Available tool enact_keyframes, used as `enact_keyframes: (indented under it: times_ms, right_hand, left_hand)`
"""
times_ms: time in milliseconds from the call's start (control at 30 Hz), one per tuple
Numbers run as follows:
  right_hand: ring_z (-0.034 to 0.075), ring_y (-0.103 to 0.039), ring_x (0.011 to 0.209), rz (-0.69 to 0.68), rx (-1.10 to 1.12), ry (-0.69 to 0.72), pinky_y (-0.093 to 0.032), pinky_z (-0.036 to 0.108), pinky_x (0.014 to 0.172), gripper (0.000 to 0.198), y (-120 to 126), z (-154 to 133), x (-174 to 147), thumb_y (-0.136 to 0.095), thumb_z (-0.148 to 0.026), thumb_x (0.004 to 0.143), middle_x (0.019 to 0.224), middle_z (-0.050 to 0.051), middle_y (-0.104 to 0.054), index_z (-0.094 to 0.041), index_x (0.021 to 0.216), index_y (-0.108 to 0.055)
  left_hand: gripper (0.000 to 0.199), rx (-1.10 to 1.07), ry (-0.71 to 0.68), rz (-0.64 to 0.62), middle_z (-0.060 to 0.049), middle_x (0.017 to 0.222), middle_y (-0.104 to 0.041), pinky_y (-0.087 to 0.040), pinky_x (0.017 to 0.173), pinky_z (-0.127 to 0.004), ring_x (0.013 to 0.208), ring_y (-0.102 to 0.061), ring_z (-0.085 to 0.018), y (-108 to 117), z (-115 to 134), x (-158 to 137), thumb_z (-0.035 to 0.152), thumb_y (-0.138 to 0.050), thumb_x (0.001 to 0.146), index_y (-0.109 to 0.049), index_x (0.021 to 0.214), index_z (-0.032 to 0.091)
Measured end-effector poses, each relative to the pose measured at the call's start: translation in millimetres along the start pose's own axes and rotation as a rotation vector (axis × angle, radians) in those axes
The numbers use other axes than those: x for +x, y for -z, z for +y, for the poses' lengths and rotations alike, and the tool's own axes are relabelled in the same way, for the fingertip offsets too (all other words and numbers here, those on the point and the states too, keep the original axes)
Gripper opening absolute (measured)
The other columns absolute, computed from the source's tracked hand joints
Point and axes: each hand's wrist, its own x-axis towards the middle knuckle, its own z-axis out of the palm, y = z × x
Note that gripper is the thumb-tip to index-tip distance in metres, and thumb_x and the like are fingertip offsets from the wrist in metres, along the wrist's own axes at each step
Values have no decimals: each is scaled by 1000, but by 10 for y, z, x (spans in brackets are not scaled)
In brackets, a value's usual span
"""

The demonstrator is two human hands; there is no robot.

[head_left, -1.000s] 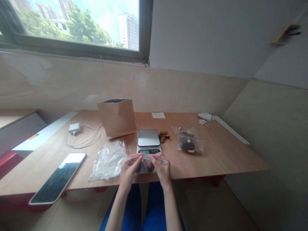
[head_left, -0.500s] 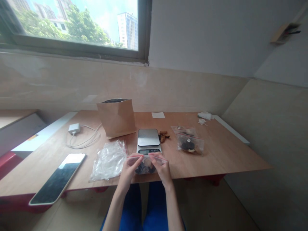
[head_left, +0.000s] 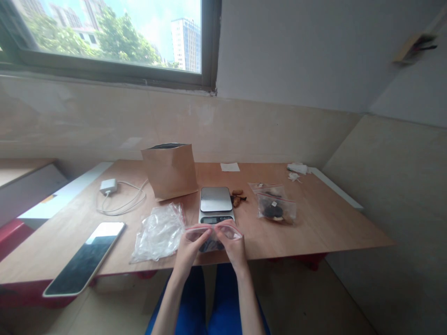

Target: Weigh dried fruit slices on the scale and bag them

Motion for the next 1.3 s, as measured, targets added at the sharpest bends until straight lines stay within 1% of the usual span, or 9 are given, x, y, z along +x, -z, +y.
enact_keyframes:
  times_ms: [200,400,467,600,633,833,1000,1167,1300]
  right_hand:
    - [14,-58,70,43,14,10,-50,24,66,11,-54,-51,-14,-66,-29,73,73,1,-58,-19,69,-67]
    - [14,-59,72,74,22,-9,-51,25,66,11,-99,-46,-25,-66,-29,74,74,2,-58,-19,72,-68]
    - [15,-59,74,45,28,-26,-51,25,68,13,-86,-23,-24,-64,-31,76,77,2,-58,-19,76,-70]
    - [14,-58,73,-4,23,-90,-50,26,66,24,-35,17,-22,-58,-35,82,82,3,-56,-22,97,-71]
    - [14,-58,72,-11,18,-95,-49,26,66,25,-24,22,-21,-57,-35,82,83,3,-56,-22,98,-70]
    - [16,-59,74,-13,-34,-16,-49,26,71,18,9,25,-10,-60,-33,80,78,3,-60,-19,76,-70]
    - [15,-60,77,-62,-45,56,-50,25,72,12,35,27,-4,-62,-29,79,79,4,-61,-20,79,-70]
    - [14,-60,76,-50,-41,62,-50,25,70,10,37,10,-10,-62,-27,78,79,3,-59,-20,77,-69]
    - [14,-58,72,-13,-58,67,-50,24,66,10,-10,-30,-21,-62,-27,78,76,2,-56,-20,74,-68]
  left_hand:
    - [22,0,-44,6,-6,77,-69,-49,73,-29,78,-63,-20,-9,-25,-10,36,-67,69,-70,76,15]
    - [21,-42,-46,110,-4,75,-69,-49,72,-28,75,-64,-19,-51,-30,-12,35,-69,68,-69,75,15]
    - [22,-44,-40,109,-5,76,-70,-50,73,-28,76,-65,-20,-44,-34,-6,35,-69,67,-69,75,15]
    - [25,-21,-45,79,-7,85,-70,-49,77,-29,85,-64,-22,15,-59,-1,38,-66,70,-72,78,15]
    - [25,-15,-53,74,-7,87,-70,-49,78,-28,86,-64,-22,31,-67,-2,39,-65,72,-73,79,16]
    - [23,34,-107,71,-6,84,-70,-49,76,-26,83,-64,-20,63,-110,-10,38,-63,74,-72,81,17]
    - [24,104,-211,70,-6,82,-69,-50,75,-29,82,-64,-21,77,-134,-16,38,-62,76,-71,81,16]
    - [20,151,-287,67,-5,79,-68,-50,73,-28,78,-63,-19,72,-144,-15,35,-61,78,-70,80,17]
    - [21,198,-315,150,-4,76,-66,-50,68,-27,74,-63,-17,21,-145,-35,36,-58,79,-68,79,17]
